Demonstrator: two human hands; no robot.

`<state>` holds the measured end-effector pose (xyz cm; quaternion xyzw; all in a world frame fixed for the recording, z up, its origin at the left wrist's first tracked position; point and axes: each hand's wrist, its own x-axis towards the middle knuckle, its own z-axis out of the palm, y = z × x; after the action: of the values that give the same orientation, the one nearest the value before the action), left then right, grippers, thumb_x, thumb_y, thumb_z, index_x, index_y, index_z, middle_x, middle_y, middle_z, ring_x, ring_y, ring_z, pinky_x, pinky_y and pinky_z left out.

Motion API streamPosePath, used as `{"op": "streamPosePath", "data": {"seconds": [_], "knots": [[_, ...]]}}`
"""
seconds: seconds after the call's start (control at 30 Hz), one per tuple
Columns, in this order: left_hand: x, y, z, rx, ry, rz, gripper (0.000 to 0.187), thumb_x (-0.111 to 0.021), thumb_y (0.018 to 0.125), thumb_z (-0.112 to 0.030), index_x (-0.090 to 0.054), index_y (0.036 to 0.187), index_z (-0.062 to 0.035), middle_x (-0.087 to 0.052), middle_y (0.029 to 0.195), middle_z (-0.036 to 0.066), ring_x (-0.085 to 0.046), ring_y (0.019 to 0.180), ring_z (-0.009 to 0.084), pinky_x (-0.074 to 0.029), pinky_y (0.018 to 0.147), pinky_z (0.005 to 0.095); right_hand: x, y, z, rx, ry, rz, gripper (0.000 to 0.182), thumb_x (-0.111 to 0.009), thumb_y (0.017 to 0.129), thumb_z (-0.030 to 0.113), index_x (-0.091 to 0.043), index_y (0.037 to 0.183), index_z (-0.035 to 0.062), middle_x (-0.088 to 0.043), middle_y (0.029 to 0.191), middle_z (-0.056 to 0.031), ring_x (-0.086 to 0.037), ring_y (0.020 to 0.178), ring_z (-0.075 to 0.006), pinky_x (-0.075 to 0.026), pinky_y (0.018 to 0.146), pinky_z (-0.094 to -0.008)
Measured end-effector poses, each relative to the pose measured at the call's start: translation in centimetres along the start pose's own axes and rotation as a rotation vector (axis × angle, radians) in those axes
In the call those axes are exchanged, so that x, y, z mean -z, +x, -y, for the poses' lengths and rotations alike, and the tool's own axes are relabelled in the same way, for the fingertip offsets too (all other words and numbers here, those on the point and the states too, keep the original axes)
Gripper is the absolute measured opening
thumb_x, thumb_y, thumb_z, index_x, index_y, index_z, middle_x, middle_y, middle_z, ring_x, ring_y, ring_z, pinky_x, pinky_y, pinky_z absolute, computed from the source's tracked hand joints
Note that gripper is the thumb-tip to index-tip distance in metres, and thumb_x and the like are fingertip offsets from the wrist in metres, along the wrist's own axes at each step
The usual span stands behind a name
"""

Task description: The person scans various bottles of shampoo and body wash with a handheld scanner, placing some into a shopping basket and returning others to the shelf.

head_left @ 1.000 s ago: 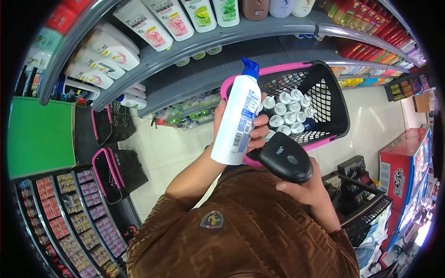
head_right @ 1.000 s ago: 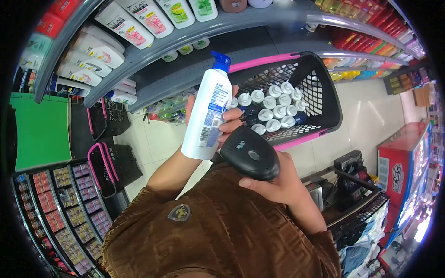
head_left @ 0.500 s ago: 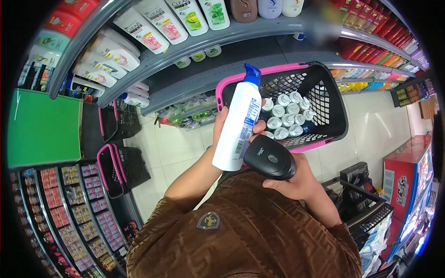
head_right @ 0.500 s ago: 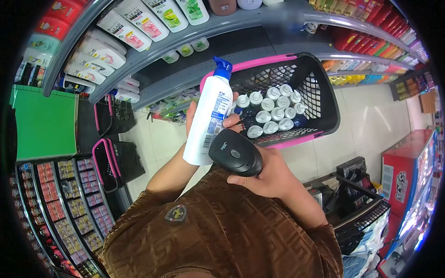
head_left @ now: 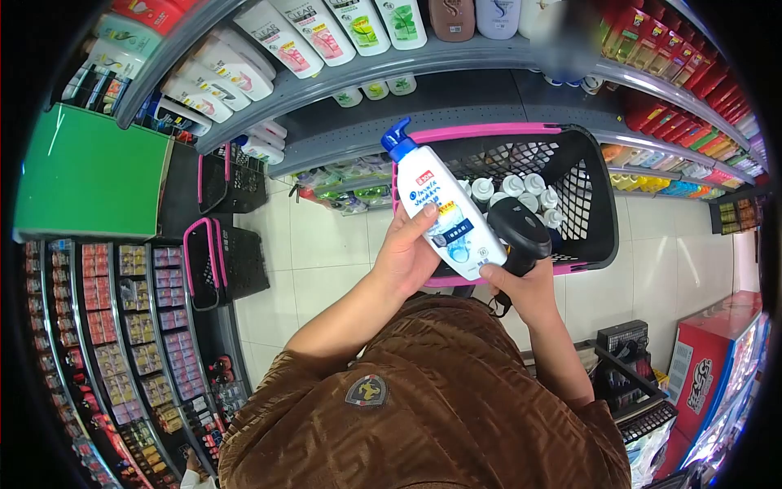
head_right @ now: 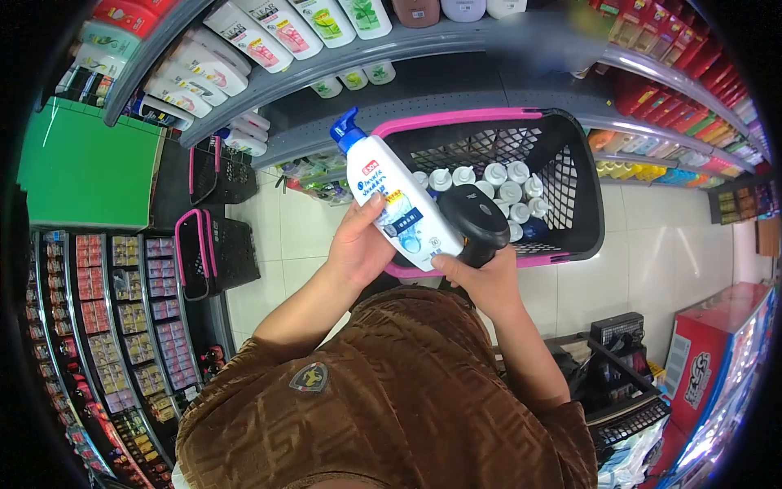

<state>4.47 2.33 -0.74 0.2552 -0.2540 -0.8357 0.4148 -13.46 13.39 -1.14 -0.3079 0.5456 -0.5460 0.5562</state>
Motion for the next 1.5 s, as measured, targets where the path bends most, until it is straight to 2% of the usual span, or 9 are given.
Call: {"op": "streamPosePath", "data": {"seconds": [0.13,0.2,0.33,0.63,0.73,0.87,1.07,1.23,1.5], "knots": [[-0.5,0.3,-1.3,-0.060,0.050,0.038,0.053,-0.070,0.096,-0.038,-0.053,0.135,-0.0068,-0.065,0.129,0.011,-0.064,0.121,0.0281,-0.048,0.106,0.0453,0.6,-0.3,-0.5,0.139,-0.015,-0.033,0.067,-0.087,0.075,0.006,-0.055,0.134,-0.0007,-0.067,0.096,-0.0070,-0.062,0.066,-0.0099,-0.050,0.053,-0.0237],[1.1,0.4,-3.6,-0.094,0.257,0.103,0.054,-0.069,0.096,-0.039,-0.053,0.135,-0.0067,-0.065,0.129,0.011,-0.063,0.120,0.0273,-0.048,0.105,0.0441,0.9,-0.4,-0.7,0.176,0.066,-0.021,0.061,-0.087,0.076,0.001,-0.059,0.131,-0.0019,-0.069,0.111,-0.0067,-0.065,0.095,-0.0114,-0.054,0.079,-0.0281],[3.4,-0.3,-7.1,-0.067,0.644,0.162,0.052,-0.069,0.097,-0.037,-0.054,0.135,-0.0050,-0.066,0.121,0.010,-0.063,0.116,0.0217,-0.050,0.100,0.0397,0.6,-0.4,-1.3,0.182,0.036,-0.004,0.063,-0.086,0.076,0.000,-0.059,0.133,-0.0012,-0.066,0.119,-0.0065,-0.061,0.107,-0.0126,-0.052,0.088,-0.0299],[9.6,-1.6,-12.7,-0.098,0.592,0.042,0.048,-0.075,0.094,-0.027,-0.056,0.132,-0.0042,-0.067,0.115,0.007,-0.068,0.097,0.0177,-0.058,0.079,0.0313,-5.5,2.0,-2.1,0.010,-0.003,0.056,0.057,-0.084,0.079,0.003,-0.060,0.131,-0.0012,-0.068,0.110,-0.0047,-0.062,0.088,-0.0089,-0.052,0.071,-0.0250],[13.2,-1.6,-14.9,-0.162,0.583,-0.025,0.044,-0.077,0.092,-0.013,-0.056,0.129,0.0002,-0.069,0.114,0.008,-0.068,0.091,0.0131,-0.058,0.075,0.0282,-8.8,3.8,-3.6,-0.060,-0.177,0.017,0.036,-0.081,0.085,0.008,-0.067,0.117,-0.0009,-0.069,0.083,-0.0030,-0.063,0.065,-0.0087,-0.051,0.058,-0.0247],[16.5,-1.3,-19.0,-0.226,0.657,-0.035,0.041,-0.077,0.091,-0.011,-0.059,0.126,-0.0018,-0.070,0.116,0.008,-0.068,0.092,0.0124,-0.057,0.077,0.0273,-13.3,5.1,-4.1,-0.074,-0.141,-0.059,0.031,-0.077,0.089,0.008,-0.068,0.118,-0.0016,-0.068,0.077,-0.0038,-0.063,0.059,-0.0096,-0.052,0.055,-0.0252],[24.3,4.1,-24.0,-0.890,1.813,0.117,0.044,-0.079,0.085,-0.016,-0.062,0.124,-0.0075,-0.069,0.119,0.014,-0.067,0.104,0.0366,-0.054,0.090,0.0424,-15.7,4.5,-5.2,-0.038,-0.105,-0.281,0.032,-0.075,0.089,0.004,-0.068,0.120,-0.0034,-0.071,0.083,-0.0058,-0.061,0.056,-0.0094,-0.049,0.053,-0.0246],[32.2,11.8,-28.5,-0.727,1.724,-0.127,0.042,-0.077,0.087,-0.018,-0.061,0.124,-0.0064,-0.069,0.116,0.016,-0.067,0.101,0.0374,-0.054,0.088,0.0423,-17.6,2.8,-6.5,-0.036,-0.099,-0.449,0.029,-0.070,0.091,0.002,-0.065,0.118,-0.0044,-0.073,0.105,-0.0126,-0.061,0.060,-0.0106,-0.050,0.052,-0.0258],[41.9,22.8,-32.9,-0.616,2.261,-0.265,0.060,-0.064,0.095,-0.048,-0.056,0.140,-0.0088,-0.057,0.142,0.019,-0.052,0.130,0.0400,-0.041,0.109,0.0482,-21.8,1.2,-7.8,-0.018,-0.044,-0.624,0.018,-0.072,0.092,0.006,-0.070,0.106,-0.0055,-0.069,0.082,-0.0075,-0.061,0.055,-0.0120,-0.049,0.052,-0.0258]]}}
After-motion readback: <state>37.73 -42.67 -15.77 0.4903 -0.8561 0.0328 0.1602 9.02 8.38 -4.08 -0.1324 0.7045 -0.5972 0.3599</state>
